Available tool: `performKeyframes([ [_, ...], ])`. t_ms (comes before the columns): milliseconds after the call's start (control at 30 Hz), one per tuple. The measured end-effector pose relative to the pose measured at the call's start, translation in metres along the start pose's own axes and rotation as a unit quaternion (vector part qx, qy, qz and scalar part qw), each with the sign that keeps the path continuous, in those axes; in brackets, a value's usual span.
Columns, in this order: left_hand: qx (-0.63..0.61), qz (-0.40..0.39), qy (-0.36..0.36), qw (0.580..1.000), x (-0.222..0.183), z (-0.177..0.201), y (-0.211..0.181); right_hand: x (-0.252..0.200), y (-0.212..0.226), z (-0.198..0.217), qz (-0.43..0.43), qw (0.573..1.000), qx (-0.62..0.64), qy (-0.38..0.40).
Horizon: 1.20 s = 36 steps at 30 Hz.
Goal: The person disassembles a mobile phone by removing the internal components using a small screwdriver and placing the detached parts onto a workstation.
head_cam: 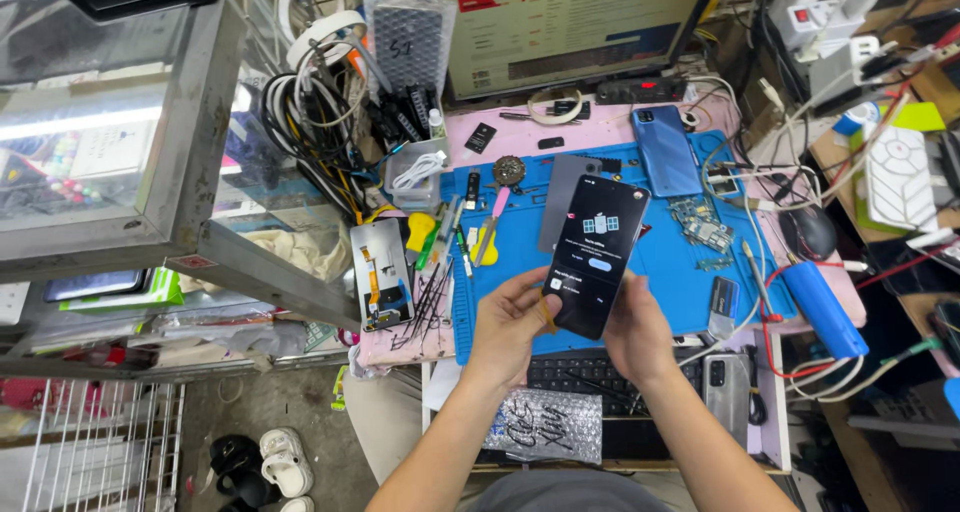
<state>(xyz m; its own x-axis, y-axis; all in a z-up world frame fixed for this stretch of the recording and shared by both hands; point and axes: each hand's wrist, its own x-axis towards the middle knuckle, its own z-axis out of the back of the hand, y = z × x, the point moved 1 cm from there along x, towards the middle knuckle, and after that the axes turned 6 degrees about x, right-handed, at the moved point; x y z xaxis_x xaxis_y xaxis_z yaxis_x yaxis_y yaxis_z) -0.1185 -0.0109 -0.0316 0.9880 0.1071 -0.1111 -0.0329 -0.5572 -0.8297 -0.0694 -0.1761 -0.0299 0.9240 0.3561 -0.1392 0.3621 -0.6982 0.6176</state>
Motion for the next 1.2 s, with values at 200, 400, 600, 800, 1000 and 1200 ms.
performKeyframes([
  [200,-0.118,0.017,0.055,0.991,-0.016,-0.006,-0.016,0.004,-0.025,0.03,-0.097,0.989,-0.057,0.094],
  [400,-0.124,0.009,0.089,0.988,-0.028,0.001,-0.02,0.01,-0.027,0.028,-0.168,0.978,-0.038,0.119],
  [600,-0.108,0.023,0.052,0.992,-0.034,0.001,-0.028,0.012,-0.029,0.027,-0.146,0.986,0.079,-0.002],
  [800,-0.095,0.014,0.052,0.994,-0.033,0.004,-0.031,0.012,-0.026,0.02,-0.158,0.985,-0.002,0.07],
  [1000,-0.085,0.011,0.059,0.995,-0.034,0.011,-0.025,0.008,-0.034,0.017,-0.231,0.968,-0.006,0.102],
  [1200,-0.067,0.025,0.04,0.997,-0.033,0.01,-0.031,0.013,-0.04,0.006,-0.199,0.978,0.028,0.061],
])
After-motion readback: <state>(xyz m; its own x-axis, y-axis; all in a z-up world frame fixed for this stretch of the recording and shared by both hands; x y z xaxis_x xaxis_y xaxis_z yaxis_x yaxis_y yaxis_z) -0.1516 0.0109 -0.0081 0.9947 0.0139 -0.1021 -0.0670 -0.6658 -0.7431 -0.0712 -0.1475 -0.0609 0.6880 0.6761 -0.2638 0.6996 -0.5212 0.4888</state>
